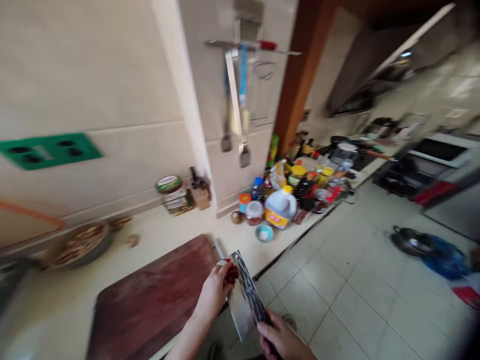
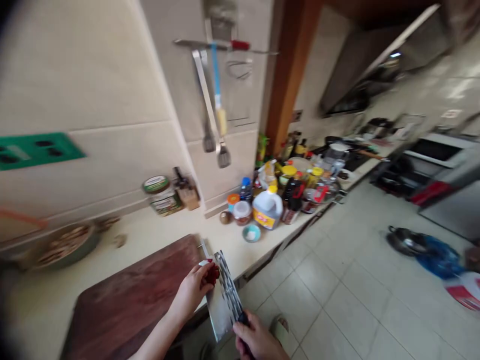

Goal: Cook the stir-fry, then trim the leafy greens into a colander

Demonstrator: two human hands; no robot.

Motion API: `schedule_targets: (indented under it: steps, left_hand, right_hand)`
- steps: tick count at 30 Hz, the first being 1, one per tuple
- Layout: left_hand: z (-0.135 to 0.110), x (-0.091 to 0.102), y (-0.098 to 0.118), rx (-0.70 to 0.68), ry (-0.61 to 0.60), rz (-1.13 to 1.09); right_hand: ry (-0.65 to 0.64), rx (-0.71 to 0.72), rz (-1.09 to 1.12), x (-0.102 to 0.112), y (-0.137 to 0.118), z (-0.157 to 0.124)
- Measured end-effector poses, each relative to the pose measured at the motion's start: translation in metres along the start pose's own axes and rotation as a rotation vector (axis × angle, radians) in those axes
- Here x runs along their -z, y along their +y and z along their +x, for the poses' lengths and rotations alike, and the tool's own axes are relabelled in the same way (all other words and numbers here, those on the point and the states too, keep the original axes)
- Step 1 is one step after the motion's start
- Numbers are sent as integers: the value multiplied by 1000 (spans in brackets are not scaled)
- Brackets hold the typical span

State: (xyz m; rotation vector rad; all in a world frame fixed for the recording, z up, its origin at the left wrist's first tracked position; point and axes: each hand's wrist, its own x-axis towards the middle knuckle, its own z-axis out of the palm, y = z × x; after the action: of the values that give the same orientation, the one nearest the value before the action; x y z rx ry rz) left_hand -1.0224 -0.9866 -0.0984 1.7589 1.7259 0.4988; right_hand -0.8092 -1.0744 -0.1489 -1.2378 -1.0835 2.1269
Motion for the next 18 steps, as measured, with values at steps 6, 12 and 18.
schedule_targets:
  steps: [6, 12, 18]
  left_hand:
    - [47, -108, 163, -271, -169, -26]
    - [88, -229, 317, -395, -285, -60]
    - [128, -328, 431, -452, -485, -32]
  right_hand:
    - [277, 89, 132, 127, -8, -104]
    - [391, 146, 301, 264, -15, -196]
    - [650, 136, 300, 375, -5, -244]
